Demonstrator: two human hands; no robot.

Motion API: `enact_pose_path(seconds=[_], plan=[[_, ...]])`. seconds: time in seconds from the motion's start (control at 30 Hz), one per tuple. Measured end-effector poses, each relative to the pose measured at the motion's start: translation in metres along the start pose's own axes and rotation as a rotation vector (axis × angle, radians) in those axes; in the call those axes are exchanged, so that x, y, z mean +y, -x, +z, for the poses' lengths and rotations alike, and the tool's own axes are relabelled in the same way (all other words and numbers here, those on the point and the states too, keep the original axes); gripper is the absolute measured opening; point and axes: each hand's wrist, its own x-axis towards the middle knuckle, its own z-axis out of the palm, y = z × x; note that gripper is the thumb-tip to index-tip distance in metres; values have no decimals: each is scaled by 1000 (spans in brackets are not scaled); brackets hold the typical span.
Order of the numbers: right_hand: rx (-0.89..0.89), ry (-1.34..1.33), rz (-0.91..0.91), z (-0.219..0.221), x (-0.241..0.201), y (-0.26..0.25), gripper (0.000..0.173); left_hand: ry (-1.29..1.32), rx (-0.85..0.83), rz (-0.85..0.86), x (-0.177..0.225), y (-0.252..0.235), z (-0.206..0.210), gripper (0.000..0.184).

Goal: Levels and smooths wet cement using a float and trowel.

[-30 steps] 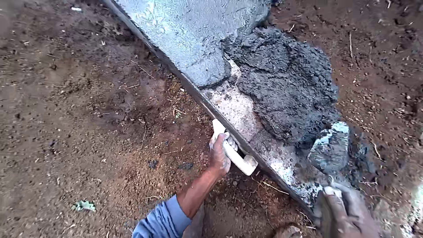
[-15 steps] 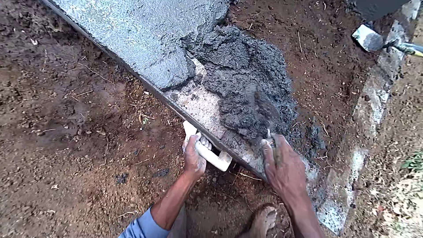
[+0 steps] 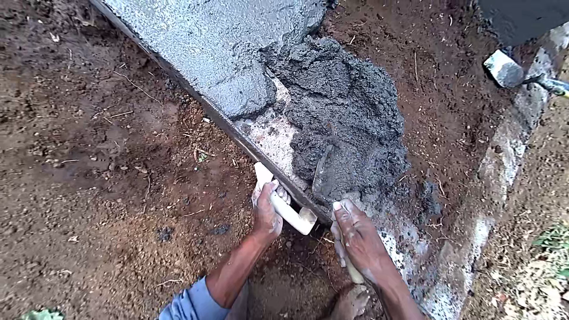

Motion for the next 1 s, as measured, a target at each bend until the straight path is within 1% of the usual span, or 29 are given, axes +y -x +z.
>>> enact_pose_path(seconds=[0.17,0.23,0.27,0.3,0.37,0.4,0.43,0.47,0.53,0.6,0.63,0.67,0.7,0.73,0.8,0.87,0.93,1.0], plan=[[-47,466,-74,-2,-33,-14,39,21,14,-18,-4,3,2,17],[-93,658,-98,-17,-44,-12,41,17,16,-15,-5,4,1,17],[-120,685,-87,-27,-44,-7,40,11,12,-11,-4,5,1,17],[-131,643,-88,-35,-39,-2,40,4,4,-9,-3,4,1,17],[-112,437,-130,-34,-23,4,37,0,6,-5,-3,4,3,16],[-92,385,-162,-27,-18,5,36,0,18,-4,-3,5,3,16],[-80,403,-191,-20,-18,3,37,0,23,-2,-4,6,3,15],[-79,476,-207,-12,-24,-1,38,-4,23,-1,-3,6,3,14],[-93,674,-208,-1,-50,-12,39,-4,20,0,-3,5,2,12],[-175,834,-180,0,-81,-22,42,-1,27,-2,-2,4,2,13],[-245,872,-155,-5,-92,-24,43,-1,32,-7,-2,5,1,13],[-310,854,-141,-15,-97,-24,42,-5,36,-14,-2,7,2,13],[-343,779,-149,-30,-94,-23,40,-7,37,-15,-2,7,3,13],[-337,634,-163,-44,-85,-21,38,-6,28,-14,-2,6,5,13],[-231,241,-140,-60,-66,-21,34,5,18,-11,-2,5,4,13],[-143,-21,-33,-58,-60,-33,35,13,24,-16,-3,7,1,13],[-158,-76,26,-48,-66,-47,35,17,17,-21,-1,6,3,12],[-213,-8,22,-33,-78,-53,35,17,24,-22,-1,7,3,10]])
